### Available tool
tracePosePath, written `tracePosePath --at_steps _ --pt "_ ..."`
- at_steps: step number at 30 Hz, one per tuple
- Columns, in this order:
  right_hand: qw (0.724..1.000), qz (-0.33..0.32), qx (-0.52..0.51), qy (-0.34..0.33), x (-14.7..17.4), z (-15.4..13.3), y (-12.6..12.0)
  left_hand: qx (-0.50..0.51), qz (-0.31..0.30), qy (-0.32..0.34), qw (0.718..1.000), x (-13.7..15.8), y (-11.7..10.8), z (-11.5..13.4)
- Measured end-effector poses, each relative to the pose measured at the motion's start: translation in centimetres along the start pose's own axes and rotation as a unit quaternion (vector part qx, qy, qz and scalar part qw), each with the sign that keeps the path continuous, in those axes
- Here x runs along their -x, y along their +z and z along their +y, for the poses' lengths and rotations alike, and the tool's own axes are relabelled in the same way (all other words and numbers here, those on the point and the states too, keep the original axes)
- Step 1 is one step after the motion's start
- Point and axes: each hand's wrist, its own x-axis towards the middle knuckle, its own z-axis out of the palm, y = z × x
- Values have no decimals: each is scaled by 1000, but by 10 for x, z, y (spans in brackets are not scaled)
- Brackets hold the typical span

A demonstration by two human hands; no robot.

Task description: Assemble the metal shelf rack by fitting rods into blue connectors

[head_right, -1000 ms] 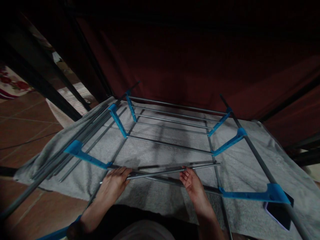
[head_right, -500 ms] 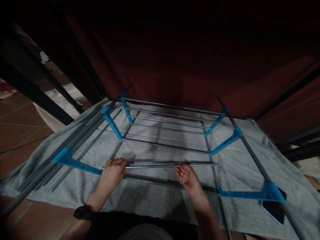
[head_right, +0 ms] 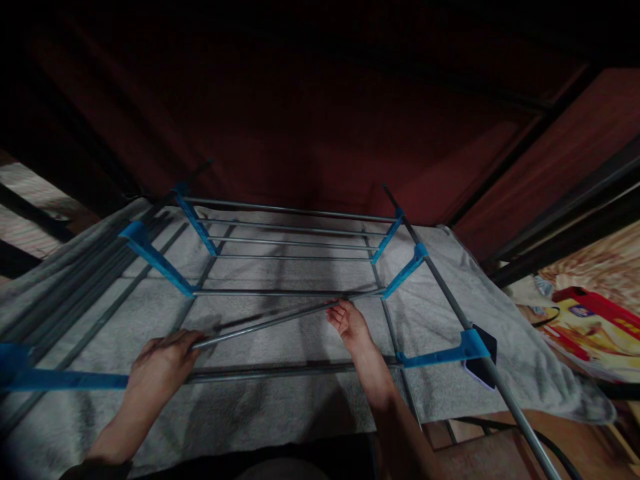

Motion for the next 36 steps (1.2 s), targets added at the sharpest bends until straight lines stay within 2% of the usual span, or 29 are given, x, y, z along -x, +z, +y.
tracePosePath --at_steps 4,11,17,28,36 --pt "1000 5 -2 -7 -2 -9 4 -8 5 6 1000 -7 0 1" --pt "999 -35 0 -28 -6 -12 -5 1 9 14 1000 -17 -5 3" --pt "1000 -10 -1 -26 -5 -14 -2 2 9 22 1000 -20 -9 3" --pt "999 -13 9 -32 -2 -20 1 1 37 12 999 -32 -22 9" --pt "999 11 37 -38 8 -23 -4 -64 55 10 996 -41 -33 27"
